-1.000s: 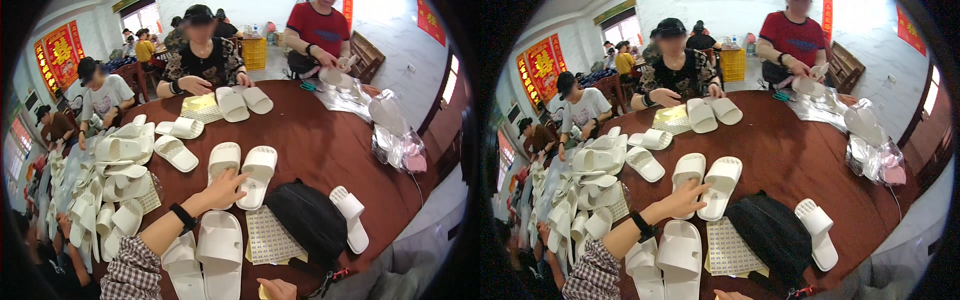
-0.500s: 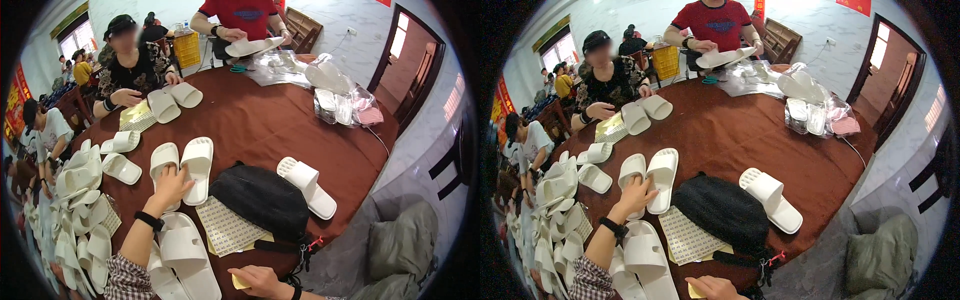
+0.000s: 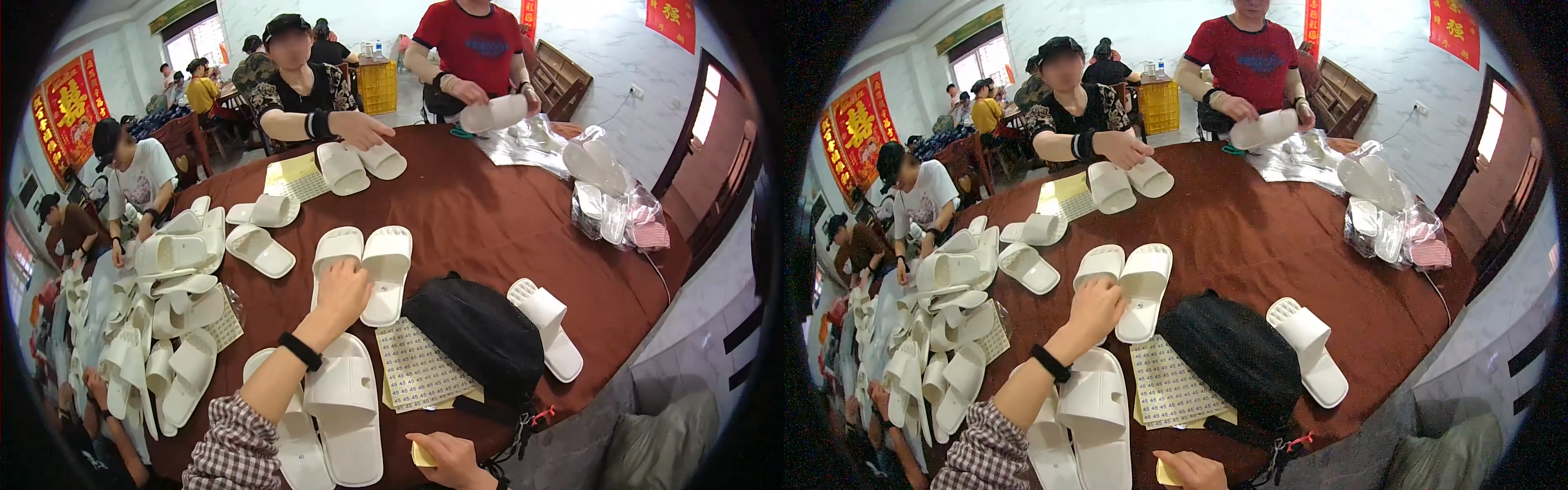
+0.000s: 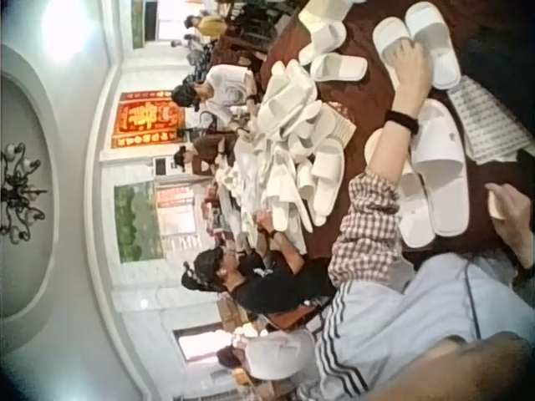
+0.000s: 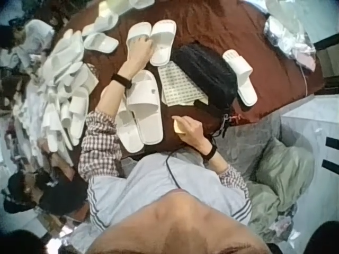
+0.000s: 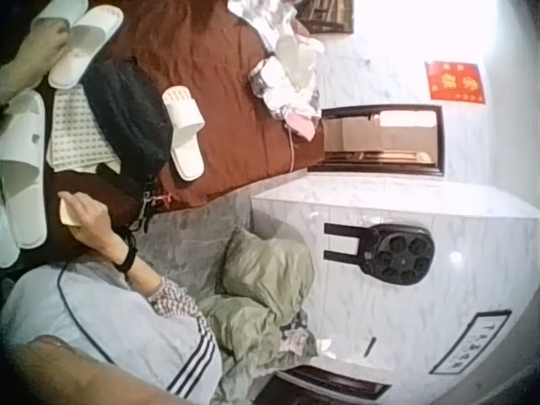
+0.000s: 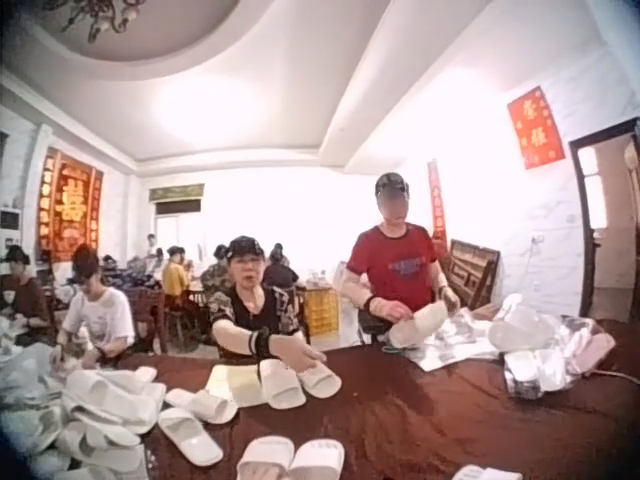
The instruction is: Apply size or branding labels to the inside of slippers during the assembly process.
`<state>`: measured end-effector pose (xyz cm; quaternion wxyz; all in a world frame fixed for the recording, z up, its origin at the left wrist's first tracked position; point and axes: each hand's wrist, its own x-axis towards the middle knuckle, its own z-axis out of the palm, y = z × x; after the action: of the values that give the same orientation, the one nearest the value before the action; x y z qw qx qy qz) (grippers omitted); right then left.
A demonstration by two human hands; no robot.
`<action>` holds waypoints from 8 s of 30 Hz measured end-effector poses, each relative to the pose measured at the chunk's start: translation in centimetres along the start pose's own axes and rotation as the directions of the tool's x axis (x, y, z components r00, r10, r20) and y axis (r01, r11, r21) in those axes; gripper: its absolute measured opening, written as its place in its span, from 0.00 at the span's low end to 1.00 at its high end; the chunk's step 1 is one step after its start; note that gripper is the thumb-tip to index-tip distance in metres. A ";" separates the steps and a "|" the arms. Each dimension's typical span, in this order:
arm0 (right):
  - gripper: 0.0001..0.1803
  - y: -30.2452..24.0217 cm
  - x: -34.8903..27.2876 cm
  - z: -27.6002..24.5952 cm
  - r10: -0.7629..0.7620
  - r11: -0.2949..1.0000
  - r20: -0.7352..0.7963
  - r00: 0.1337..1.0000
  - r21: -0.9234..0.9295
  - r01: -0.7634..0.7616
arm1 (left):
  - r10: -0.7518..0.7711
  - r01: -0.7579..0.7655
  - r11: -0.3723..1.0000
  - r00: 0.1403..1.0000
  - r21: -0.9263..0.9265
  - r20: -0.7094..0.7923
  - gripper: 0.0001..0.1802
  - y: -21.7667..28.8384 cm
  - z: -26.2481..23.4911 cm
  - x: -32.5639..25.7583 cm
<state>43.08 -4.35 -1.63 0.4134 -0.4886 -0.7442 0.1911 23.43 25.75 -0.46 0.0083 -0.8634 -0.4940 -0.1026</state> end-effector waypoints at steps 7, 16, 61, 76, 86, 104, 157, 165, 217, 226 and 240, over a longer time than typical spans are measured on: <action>0.17 -1.2 0.7 -1.5 0.159 0.955 0.014 0.987 0.250 -0.158 | 0.183 -0.161 0.981 0.950 0.104 -0.254 0.17 0.7 -0.3 5.7; 0.12 -1.7 0.7 -4.7 0.346 0.909 -0.114 0.931 0.287 -0.303 | 0.049 -0.037 0.986 0.996 -0.164 0.071 0.34 -1.5 0.4 8.0; 0.11 10.4 6.7 -19.0 0.259 0.906 -0.444 0.858 -0.196 -0.375 | 0.179 -0.153 0.971 0.975 -0.184 0.135 0.29 -1.7 -1.0 -2.8; 0.11 12.3 6.7 -19.6 0.387 0.753 -0.125 0.914 -0.528 -0.391 | 0.064 0.000 0.962 0.972 -0.275 0.225 0.28 -4.0 -4.0 -8.4; 0.19 -10.4 10.8 -10.3 0.003 0.983 0.168 0.986 -0.179 0.027 | 0.062 -0.071 0.958 0.997 -0.279 -0.042 0.29 0.3 -17.6 -19.7; 0.33 -6.3 4.7 4.6 -0.050 0.971 0.487 0.872 -0.182 0.157 | -0.206 0.214 0.975 0.970 -0.058 0.129 0.40 12.0 -3.5 -34.3; 0.42 -7.6 4.5 3.0 0.059 0.941 0.536 0.842 0.252 -0.226 | -0.600 0.240 -0.188 0.740 -0.952 0.305 0.21 12.5 -6.3 -33.8; 0.14 -6.2 3.2 1.9 0.313 0.798 0.548 0.776 0.292 -0.528 | -0.592 0.213 -0.040 0.782 -0.976 0.194 0.22 12.5 -6.4 -33.7; 0.17 -6.0 4.4 3.3 -0.010 0.986 0.277 0.961 0.162 -0.036 | -0.487 0.243 0.643 0.862 -0.726 -0.142 0.38 11.1 -6.6 -32.3; 0.22 -5.5 4.4 3.4 -0.459 0.854 0.149 0.876 -0.196 0.481 | -0.448 0.113 -0.550 0.796 -0.827 0.406 0.33 12.4 -7.4 -32.6; 0.18 -7.2 6.2 3.6 -0.281 0.959 0.278 0.919 0.037 0.282 | -0.597 0.340 0.105 0.773 -0.935 0.215 0.21 12.3 -7.7 -32.0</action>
<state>34.99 -1.69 3.93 0.3260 -0.3453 -0.8580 0.1957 16.92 -8.63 2.26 -0.4807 -0.4709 -0.5770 -0.4628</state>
